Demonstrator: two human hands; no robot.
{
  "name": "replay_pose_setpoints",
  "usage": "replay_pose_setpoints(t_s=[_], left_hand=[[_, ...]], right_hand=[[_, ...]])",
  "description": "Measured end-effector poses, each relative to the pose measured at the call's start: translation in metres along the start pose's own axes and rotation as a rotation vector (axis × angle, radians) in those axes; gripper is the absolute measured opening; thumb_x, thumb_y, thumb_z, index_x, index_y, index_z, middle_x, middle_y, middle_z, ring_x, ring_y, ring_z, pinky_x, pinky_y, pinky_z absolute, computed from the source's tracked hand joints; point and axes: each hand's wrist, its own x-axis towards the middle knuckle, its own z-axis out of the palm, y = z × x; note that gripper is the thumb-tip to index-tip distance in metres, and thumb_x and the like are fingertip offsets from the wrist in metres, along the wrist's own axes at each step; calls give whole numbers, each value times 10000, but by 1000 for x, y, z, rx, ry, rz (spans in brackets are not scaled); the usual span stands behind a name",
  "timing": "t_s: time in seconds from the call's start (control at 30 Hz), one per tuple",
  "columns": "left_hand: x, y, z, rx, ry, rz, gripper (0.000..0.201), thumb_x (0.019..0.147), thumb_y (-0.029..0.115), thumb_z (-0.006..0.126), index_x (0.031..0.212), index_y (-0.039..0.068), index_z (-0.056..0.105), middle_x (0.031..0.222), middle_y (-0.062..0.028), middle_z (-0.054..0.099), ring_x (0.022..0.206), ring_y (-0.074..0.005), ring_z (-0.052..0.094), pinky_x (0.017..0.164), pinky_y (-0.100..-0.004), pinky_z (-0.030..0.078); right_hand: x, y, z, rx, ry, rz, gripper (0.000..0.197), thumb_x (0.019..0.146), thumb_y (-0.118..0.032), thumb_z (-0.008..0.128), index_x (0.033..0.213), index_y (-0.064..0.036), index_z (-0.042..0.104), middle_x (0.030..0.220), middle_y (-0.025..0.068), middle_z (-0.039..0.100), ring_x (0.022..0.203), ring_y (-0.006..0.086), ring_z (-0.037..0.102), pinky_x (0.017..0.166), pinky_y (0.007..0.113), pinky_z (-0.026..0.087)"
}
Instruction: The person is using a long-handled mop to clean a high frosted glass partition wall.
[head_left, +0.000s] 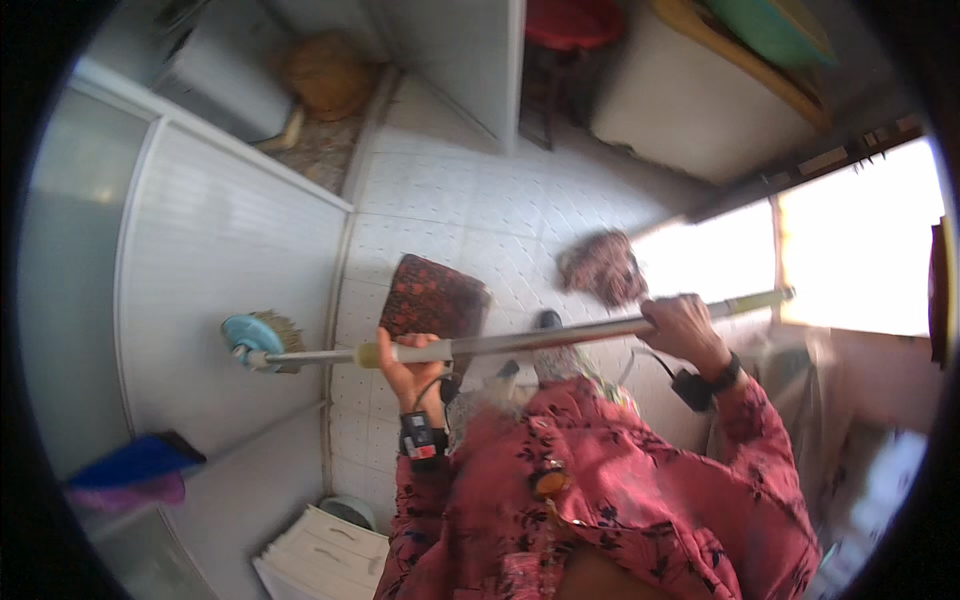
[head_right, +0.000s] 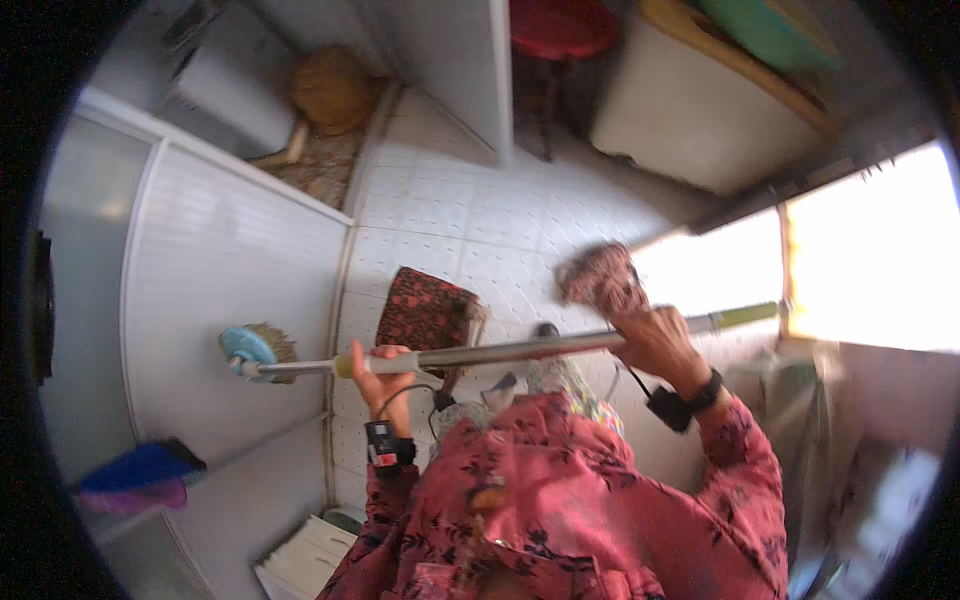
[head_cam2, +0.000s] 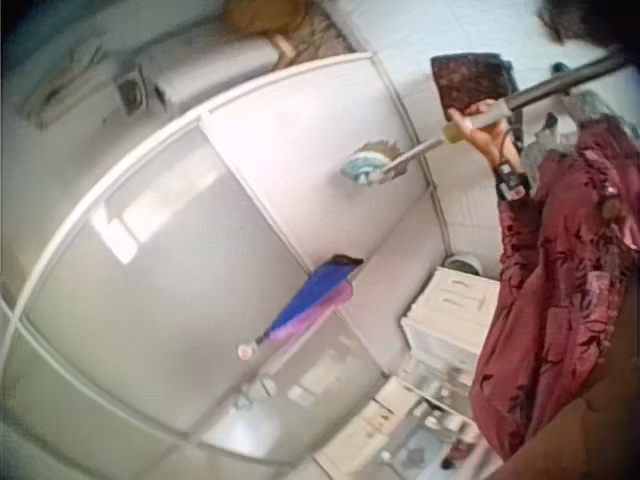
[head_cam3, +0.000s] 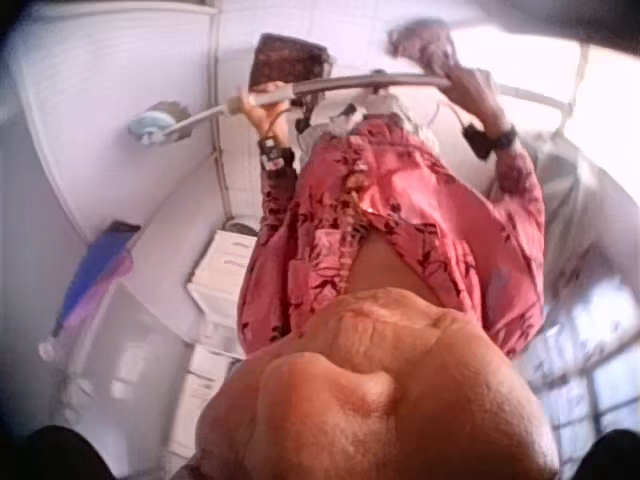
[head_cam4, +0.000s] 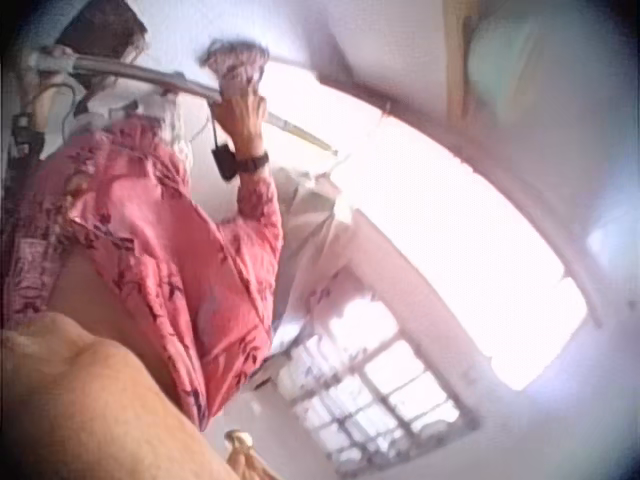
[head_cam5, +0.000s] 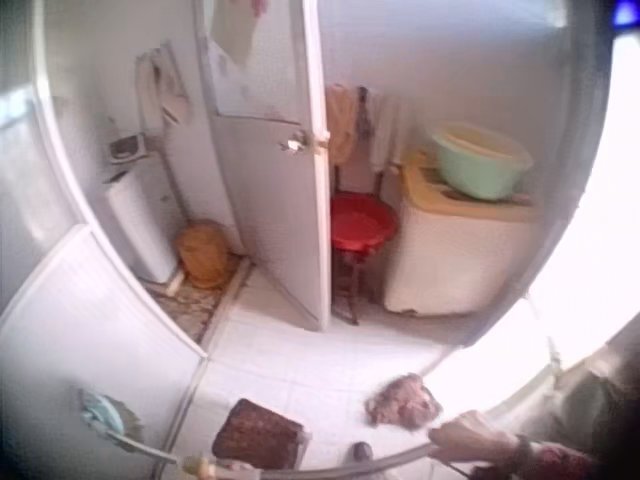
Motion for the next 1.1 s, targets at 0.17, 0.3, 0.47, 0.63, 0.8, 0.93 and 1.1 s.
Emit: replay_pose_setpoints(t_s=[0.17,0.3,0.47,0.63,0.8,0.93,1.1], left_hand=[[-4,-29,30,-106,-66,61,323,745,308,590,583,126,378,533,5,350,459,-149,369,525,-306,322],[0,-32,58,-148,-250,148,314,773,317,539,608,128,351,555,17,315,451,-124,331,523,-279,297],[14,-23,101,-270,-494,229,324,772,347,508,602,150,316,537,45,261,439,-93,257,515,-249,252],[37,-6,141,-423,-682,251,321,763,346,532,609,148,331,530,53,281,434,-75,281,512,-234,261],[72,-9,195,-387,-836,250,320,754,325,560,610,134,348,542,49,298,447,-77,305,548,-231,263],[98,0,245,-409,-875,237,311,740,302,579,620,127,353,562,37,292,472,-97,314,564,-246,257],[130,10,296,-460,-942,242,293,750,302,566,629,118,372,555,33,296,458,-100,306,558,-242,260]], right_hand=[[10,48,-36,305,-200,-92,265,597,-218,686,709,-42,522,619,107,523,574,284,519,516,358,401],[46,77,-66,118,-291,-214,297,563,-310,692,714,-82,576,637,96,553,618,289,539,556,367,419],[85,89,-122,-39,-135,-215,294,549,-286,697,686,-62,565,628,99,547,606,278,543,548,368,420],[108,110,-175,-347,149,-137,261,486,-193,691,632,-59,522,589,95,527,570,293,525,523,352,383],[150,127,-198,-431,339,-111,185,504,-113,625,583,-61,466,551,113,487,527,308,489,509,371,355],[191,144,-208,-469,435,-139,167,525,-100,603,590,-63,454,552,114,480,518,317,482,502,375,350],[244,171,-222,-479,529,-192,169,541,-99,595,613,-65,445,561,127,467,539,330,473,497,393,353]])
